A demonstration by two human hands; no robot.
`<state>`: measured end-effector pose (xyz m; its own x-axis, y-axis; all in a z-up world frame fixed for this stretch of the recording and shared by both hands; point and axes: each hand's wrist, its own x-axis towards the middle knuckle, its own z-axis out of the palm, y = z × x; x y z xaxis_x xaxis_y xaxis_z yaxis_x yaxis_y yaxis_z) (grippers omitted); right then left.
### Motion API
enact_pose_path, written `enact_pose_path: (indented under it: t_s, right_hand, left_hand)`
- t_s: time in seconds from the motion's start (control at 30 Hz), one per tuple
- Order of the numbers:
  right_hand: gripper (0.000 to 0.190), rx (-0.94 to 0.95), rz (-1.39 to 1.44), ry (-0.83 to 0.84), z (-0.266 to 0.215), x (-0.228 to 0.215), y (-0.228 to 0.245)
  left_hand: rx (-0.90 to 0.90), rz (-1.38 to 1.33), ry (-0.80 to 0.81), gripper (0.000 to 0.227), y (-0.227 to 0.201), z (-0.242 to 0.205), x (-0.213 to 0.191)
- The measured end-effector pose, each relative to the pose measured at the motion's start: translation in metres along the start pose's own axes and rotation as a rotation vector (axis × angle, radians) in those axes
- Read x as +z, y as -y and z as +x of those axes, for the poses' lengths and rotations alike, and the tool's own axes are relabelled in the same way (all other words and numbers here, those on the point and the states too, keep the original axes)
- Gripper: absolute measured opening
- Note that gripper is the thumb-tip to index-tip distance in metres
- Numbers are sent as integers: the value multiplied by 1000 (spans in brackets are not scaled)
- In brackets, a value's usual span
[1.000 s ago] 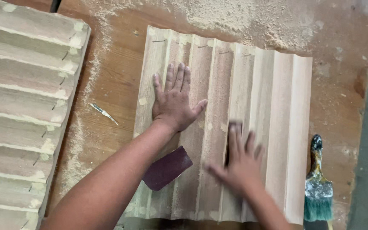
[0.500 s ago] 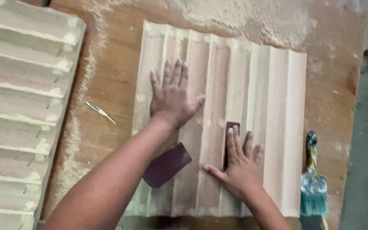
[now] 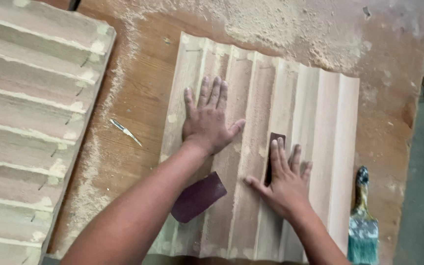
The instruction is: The person sands a grooved wooden panel on a workbench, alternating between a sanding block and their hands to smooth the surface and edges.
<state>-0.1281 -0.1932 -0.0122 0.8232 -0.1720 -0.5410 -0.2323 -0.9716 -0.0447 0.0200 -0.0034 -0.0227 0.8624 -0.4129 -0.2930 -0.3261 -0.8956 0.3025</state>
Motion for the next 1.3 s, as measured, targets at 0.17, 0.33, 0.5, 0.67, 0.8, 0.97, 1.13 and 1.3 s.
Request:
enact_pose_path:
  t_s: [0.17, 0.33, 0.5, 0.67, 0.8, 0.97, 1.13, 1.3]
  right_hand:
    - [114, -59, 17, -230, 130, -78, 9]
    - [113, -101, 23, -304, 101, -67, 4]
    - [126, -59, 24, -170, 39, -23, -5]
    - [121, -85, 107, -268, 144, -93, 9]
    - [115, -128, 115, -322, 98, -85, 19]
    - [123, -83, 83, -215, 64, -47, -3]
    - [112, -117, 70, -311, 150, -89, -3]
    - [122, -122, 112, -234, 53, -50, 4]
  left_hand:
    - [8, 7, -96, 98, 1, 1, 10]
    - [14, -6, -85, 98, -4, 2, 7]
    - [6, 15, -72, 97, -3, 1, 3]
    - [5, 8, -69, 97, -2, 2, 7]
    - [-7, 26, -54, 98, -3, 2, 2]
    - [12, 3, -81, 98, -5, 2, 8]
    - [12, -8, -110, 97, -5, 1, 12]
    - [22, -16, -116, 98, -1, 3, 13]
